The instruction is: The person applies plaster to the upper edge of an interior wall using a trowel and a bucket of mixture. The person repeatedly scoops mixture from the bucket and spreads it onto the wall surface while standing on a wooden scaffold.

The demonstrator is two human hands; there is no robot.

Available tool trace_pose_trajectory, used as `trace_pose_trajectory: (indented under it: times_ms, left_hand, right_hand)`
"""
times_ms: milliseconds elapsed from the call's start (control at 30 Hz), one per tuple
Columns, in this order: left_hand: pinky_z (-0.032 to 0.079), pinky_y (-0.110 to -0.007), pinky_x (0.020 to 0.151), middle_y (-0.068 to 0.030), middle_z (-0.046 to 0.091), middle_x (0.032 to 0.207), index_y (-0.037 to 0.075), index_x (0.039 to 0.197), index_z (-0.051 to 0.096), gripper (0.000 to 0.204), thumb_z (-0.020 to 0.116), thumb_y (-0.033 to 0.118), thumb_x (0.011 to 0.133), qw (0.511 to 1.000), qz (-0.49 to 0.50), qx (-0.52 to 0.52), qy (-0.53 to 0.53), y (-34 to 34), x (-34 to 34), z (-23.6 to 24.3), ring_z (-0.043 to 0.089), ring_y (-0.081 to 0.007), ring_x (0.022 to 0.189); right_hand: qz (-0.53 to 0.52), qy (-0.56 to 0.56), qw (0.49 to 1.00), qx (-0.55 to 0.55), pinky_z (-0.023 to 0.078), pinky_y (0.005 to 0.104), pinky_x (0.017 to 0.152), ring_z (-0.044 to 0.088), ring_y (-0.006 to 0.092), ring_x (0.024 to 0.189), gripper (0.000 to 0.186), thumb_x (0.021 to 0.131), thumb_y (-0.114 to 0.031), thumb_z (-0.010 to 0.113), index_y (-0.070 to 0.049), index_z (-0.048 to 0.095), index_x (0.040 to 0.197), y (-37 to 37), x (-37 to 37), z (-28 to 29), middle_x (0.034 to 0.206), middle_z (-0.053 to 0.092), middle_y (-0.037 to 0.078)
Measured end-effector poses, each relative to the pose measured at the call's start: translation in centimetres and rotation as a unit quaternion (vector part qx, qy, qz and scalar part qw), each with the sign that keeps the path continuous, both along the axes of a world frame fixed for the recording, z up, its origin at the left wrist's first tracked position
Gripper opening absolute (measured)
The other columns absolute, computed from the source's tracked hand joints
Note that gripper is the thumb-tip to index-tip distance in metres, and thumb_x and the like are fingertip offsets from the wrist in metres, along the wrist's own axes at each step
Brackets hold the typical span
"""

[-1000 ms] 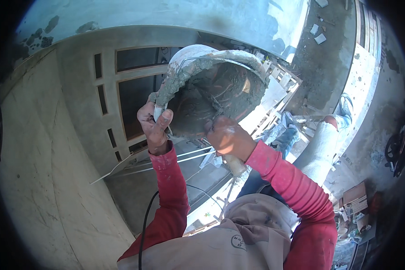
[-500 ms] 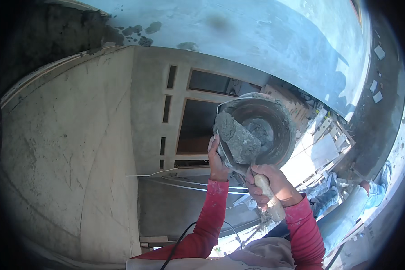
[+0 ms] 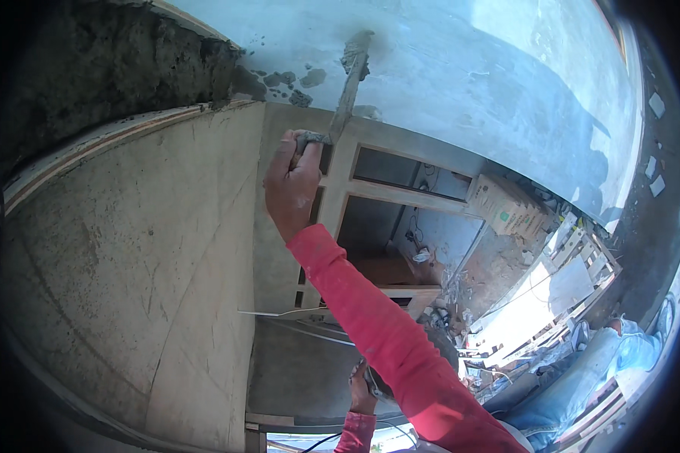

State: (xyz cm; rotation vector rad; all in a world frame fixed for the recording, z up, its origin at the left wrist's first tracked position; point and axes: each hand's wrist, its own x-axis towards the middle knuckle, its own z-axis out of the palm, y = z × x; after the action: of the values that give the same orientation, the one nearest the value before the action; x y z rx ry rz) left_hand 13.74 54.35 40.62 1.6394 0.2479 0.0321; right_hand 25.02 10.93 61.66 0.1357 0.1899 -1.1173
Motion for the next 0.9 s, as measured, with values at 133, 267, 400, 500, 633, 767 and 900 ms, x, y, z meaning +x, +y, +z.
trace_pose_trajectory:
  times_ms: [133,267,400,500,633,767,900]
  left_hand:
    - [0.055,-0.036,0.083,-0.0053,0.069,0.099,0.008,0.096,0.067,0.007,0.065,0.012,0.091,0.999,-0.002,-0.019,0.041,-1.1,-2.3,0.3,0.067,-0.0202,0.091]
    - [0.053,-0.04,0.093,-0.0095,0.067,0.114,0.003,0.121,0.062,0.034,0.06,0.026,0.095,0.994,-0.068,-0.011,0.085,-6.5,-2.2,0.4,0.067,-0.0251,0.104]
    - [0.051,-0.036,0.094,-0.0092,0.067,0.117,0.003,0.124,0.062,0.037,0.059,0.029,0.098,0.992,-0.102,-0.002,0.076,-10.7,1.3,-2.1,0.065,-0.0218,0.107]
    - [0.05,-0.028,0.083,-0.0023,0.068,0.106,0.007,0.104,0.066,0.021,0.061,0.027,0.099,0.989,-0.14,0.047,0.005,-16.3,3.5,-2.6,0.063,-0.012,0.097]
    - [0.044,-0.023,0.066,0.0031,0.058,0.08,0.012,0.077,0.05,0.028,0.06,0.022,0.101,0.919,-0.354,0.099,-0.14,-22.6,5.5,-0.5,0.051,-0.0042,0.071]
    - [0.034,-0.023,0.066,0.0043,0.05,0.073,0.006,0.07,0.053,0.031,0.071,0.017,0.093,0.809,-0.462,0.261,-0.252,-29.3,3.2,1.8,0.042,-0.0048,0.07]
    - [0.046,-0.038,0.096,-0.009,0.067,0.087,0.003,0.064,0.048,0.037,0.074,0.014,0.088,0.658,-0.59,0.256,-0.391,-34.0,1.0,3.6,0.066,-0.0197,0.098]
  right_hand:
    - [0.159,-0.288,0.914,-0.238,0.04,0.0283,0.036,0.045,0.0107,0.039,0.033,0.104,-0.036,0.047,-0.004,0.048,0.1,-1.0,-5.9,1.3,0.061,0.047,0.003]
    - [0.162,-0.335,0.915,-0.155,0.04,0.0281,0.036,0.046,0.0106,0.04,0.039,0.103,-0.042,0.045,-0.005,0.049,0.095,-2.2,-13.7,-4.8,0.061,0.048,0.004]
    - [0.289,-0.004,0.936,-0.202,0.04,0.0249,0.037,0.048,0.0098,0.041,0.041,0.102,-0.042,0.048,-0.003,0.052,0.091,-1.9,-18.0,-17.7,0.063,0.049,0.003]
    - [0.424,0.222,0.82,-0.315,0.041,0.0282,0.039,0.049,0.0118,0.042,0.041,0.102,-0.037,0.049,0.0,0.055,0.085,0.3,-25.1,-25.9,0.062,0.052,0.004]
    - [0.599,0.345,0.646,-0.324,0.044,0.0319,0.041,0.056,0.0171,0.044,0.045,0.099,-0.035,0.051,0.007,0.058,0.082,0.9,-33.1,-27.7,0.063,0.057,0.011]
    - [0.577,0.415,0.631,-0.31,0.045,0.0317,0.042,0.056,0.0156,0.045,0.046,0.1,-0.038,0.05,0.005,0.055,0.082,0.1,-31.8,-30.7,0.064,0.055,0.009]
    - [0.511,0.413,0.688,-0.308,0.045,0.0314,0.042,0.055,0.0142,0.045,0.046,0.1,-0.042,0.05,0.002,0.054,0.087,-0.4,-31.4,-32.1,0.062,0.052,0.005]
